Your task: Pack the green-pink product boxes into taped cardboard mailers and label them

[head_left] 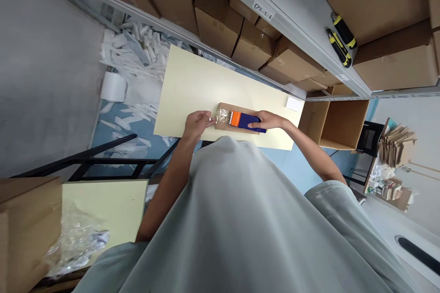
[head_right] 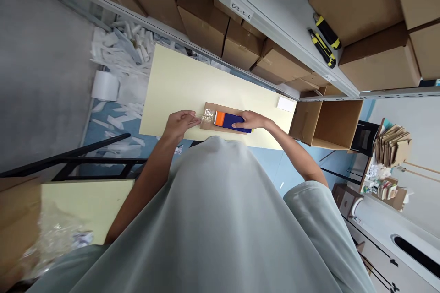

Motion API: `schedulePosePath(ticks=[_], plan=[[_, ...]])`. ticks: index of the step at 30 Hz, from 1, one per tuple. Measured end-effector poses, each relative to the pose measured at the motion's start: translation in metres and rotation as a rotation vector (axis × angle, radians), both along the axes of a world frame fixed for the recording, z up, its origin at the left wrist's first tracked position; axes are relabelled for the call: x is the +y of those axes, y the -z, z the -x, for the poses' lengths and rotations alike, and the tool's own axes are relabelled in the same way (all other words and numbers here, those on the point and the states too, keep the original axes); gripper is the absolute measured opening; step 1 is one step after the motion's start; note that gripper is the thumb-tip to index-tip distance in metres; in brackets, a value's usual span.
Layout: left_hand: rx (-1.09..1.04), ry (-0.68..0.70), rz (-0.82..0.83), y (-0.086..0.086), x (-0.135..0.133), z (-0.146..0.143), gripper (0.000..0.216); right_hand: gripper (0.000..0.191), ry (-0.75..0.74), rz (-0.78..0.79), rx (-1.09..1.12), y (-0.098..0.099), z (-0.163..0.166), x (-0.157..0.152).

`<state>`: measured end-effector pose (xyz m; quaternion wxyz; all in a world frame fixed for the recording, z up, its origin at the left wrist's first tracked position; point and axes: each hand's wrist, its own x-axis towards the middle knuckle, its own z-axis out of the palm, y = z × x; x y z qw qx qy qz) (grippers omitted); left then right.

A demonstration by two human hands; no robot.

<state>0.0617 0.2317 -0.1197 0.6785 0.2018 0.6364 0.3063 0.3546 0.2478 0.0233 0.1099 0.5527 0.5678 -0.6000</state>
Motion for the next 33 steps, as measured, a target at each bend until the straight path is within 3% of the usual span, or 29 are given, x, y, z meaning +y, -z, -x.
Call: schedulePosePath(ticks=[4,8,14,17,20,25,29,33], plan=[[0.019,0.035,0.007,0.015,0.002,-0.002,0.015,0.038,-0.030,0.004,-0.044,-0.001,0.008,0.004],[0.092,0.170,0.047,0.027,0.002,-0.011,0.019,0.031,-0.056,-0.003,-0.100,0.000,0.016,0.004],[0.430,0.301,-0.135,0.027,-0.001,-0.005,0.054,0.031,-0.104,-0.033,-0.157,-0.001,0.022,0.003],[0.495,0.353,-0.286,0.018,-0.004,-0.002,0.033,0.032,-0.132,-0.038,-0.187,-0.003,0.022,0.003],[0.491,0.409,-0.333,0.011,-0.008,-0.009,0.028,0.031,-0.132,-0.043,-0.181,-0.004,0.023,0.002],[0.467,0.287,-0.276,0.014,-0.011,-0.022,0.026,0.033,-0.076,-0.023,-0.138,-0.006,0.023,-0.002],[0.454,0.210,-0.267,0.019,-0.012,-0.024,0.025,0.044,0.033,0.133,-0.014,-0.018,-0.008,-0.019],[0.454,0.180,-0.250,0.022,-0.012,-0.024,0.024,0.058,0.174,0.231,-0.030,-0.044,-0.082,-0.056]])
